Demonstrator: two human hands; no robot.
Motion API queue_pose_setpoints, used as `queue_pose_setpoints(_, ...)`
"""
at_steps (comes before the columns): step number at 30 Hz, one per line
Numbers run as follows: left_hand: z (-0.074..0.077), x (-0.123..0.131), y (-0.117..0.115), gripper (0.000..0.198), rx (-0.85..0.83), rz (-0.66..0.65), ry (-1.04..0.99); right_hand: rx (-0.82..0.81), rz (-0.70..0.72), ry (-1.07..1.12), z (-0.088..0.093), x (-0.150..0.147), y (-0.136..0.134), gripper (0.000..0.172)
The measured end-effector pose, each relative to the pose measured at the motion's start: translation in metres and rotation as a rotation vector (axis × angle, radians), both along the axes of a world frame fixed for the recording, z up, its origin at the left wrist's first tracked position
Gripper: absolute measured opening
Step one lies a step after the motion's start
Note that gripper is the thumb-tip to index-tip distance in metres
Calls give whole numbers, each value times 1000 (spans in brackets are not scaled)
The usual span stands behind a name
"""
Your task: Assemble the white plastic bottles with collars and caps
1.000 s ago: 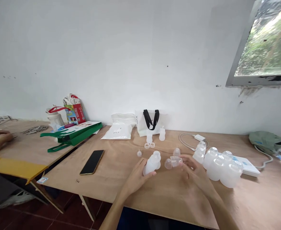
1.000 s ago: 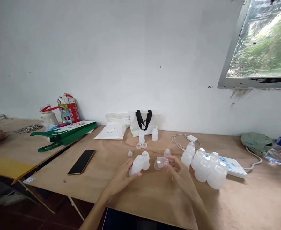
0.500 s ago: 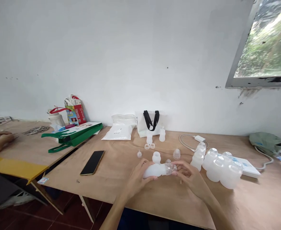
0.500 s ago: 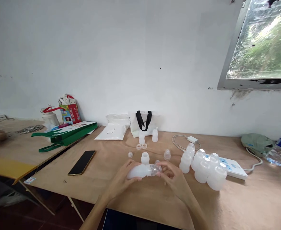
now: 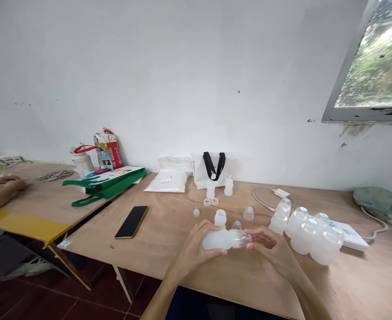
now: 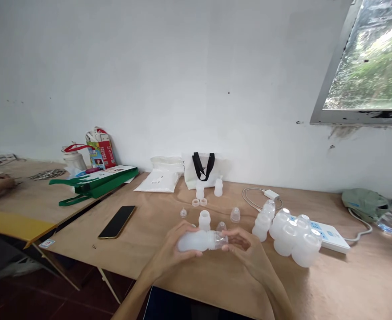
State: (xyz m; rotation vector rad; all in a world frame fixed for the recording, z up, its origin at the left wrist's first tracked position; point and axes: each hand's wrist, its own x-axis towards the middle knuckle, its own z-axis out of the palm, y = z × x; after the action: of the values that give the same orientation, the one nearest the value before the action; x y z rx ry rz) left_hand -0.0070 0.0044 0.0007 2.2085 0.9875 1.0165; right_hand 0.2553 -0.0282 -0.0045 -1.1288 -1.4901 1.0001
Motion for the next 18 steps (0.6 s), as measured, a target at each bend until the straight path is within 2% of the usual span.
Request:
queue_pose_setpoints(3,-3,4,-3,49,33,23,9,-26,-20,18,0,2,-1,37)
queue_pose_setpoints(10,-13,5,-2,47,112,46,39,-38,70,65,-3,-3,4,38)
queue_pose_setpoints(14,-6,9,-4,43,45,-47,114,-19,110,-32,-2,-16,4,33)
queue_pose_setpoints(16,-3,13,-7,41,-23,-104,145,-15,163,-124,2,-22,0,32)
queue_pose_setpoints(18,-4,16,-9,46,-106,-121,145,2,159,-199,6,-24,-4,30)
